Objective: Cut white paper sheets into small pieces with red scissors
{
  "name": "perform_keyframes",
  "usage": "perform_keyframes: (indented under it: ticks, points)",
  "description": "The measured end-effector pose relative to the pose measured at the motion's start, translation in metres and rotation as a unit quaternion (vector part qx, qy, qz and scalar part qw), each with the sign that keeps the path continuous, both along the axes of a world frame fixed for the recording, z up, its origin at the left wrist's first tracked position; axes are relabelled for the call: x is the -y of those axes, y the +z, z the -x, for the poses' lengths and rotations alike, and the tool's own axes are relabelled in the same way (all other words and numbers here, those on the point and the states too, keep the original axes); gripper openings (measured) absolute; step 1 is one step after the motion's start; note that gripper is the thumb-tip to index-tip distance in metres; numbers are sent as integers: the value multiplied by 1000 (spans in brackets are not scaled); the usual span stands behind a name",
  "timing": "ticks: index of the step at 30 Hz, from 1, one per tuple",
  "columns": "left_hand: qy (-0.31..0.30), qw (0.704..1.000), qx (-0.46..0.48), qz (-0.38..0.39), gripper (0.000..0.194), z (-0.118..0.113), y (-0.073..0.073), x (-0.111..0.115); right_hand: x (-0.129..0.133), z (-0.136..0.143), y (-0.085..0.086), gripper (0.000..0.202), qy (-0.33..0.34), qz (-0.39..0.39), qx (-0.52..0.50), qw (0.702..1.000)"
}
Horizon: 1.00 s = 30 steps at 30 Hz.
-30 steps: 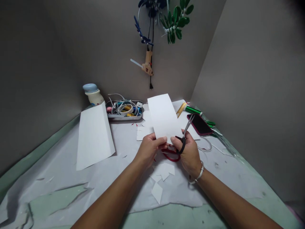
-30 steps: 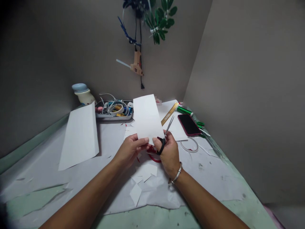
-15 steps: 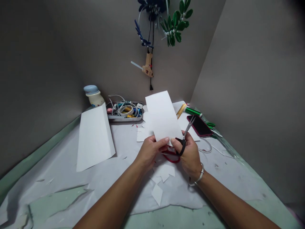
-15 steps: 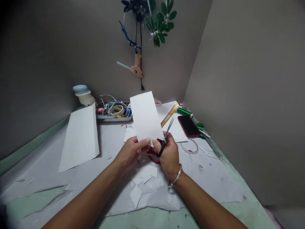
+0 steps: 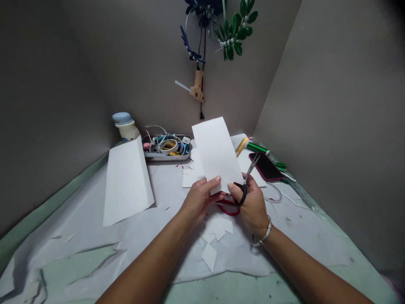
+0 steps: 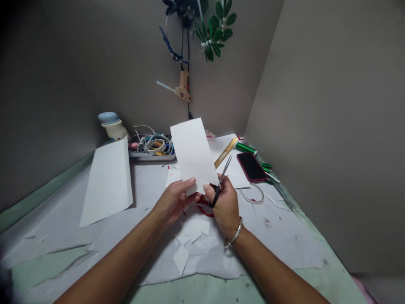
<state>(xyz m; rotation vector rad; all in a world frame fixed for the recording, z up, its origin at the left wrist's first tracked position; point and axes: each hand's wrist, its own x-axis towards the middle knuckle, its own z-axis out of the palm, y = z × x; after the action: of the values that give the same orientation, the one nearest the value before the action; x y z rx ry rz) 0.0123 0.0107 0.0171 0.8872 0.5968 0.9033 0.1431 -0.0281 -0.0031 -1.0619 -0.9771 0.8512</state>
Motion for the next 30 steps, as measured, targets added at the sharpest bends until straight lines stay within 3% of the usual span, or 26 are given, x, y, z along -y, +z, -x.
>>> perform_keyframes:
  ticks: [8,17,21,23,25,27,30]
  points:
    - [51,995,-75,-35,35,-4,-11,0,1,0,3,33,-20,6,31,999]
    - [84,988,-112,-61,31,-3,-11,-1,5,4,12,32,2,24,35,999]
    - [104,985,-113,-75,28,3,-6,-6,6,-2,26,32,-33,35,65,997]
    - [106,986,-106,-73,27,7,-3,-10,10,-9,38,34,-53,4,112,992]
    - [103,987,-102,-73,28,11,-1,-13,15,-20,53,38,-22,-18,163,986]
    - [103,987,-101,-76,29,15,1,-16,22,-31,68,39,62,18,230,971]
    - [99,987,-97,-86,27,18,3,-18,30,-50,84,30,234,112,333,907]
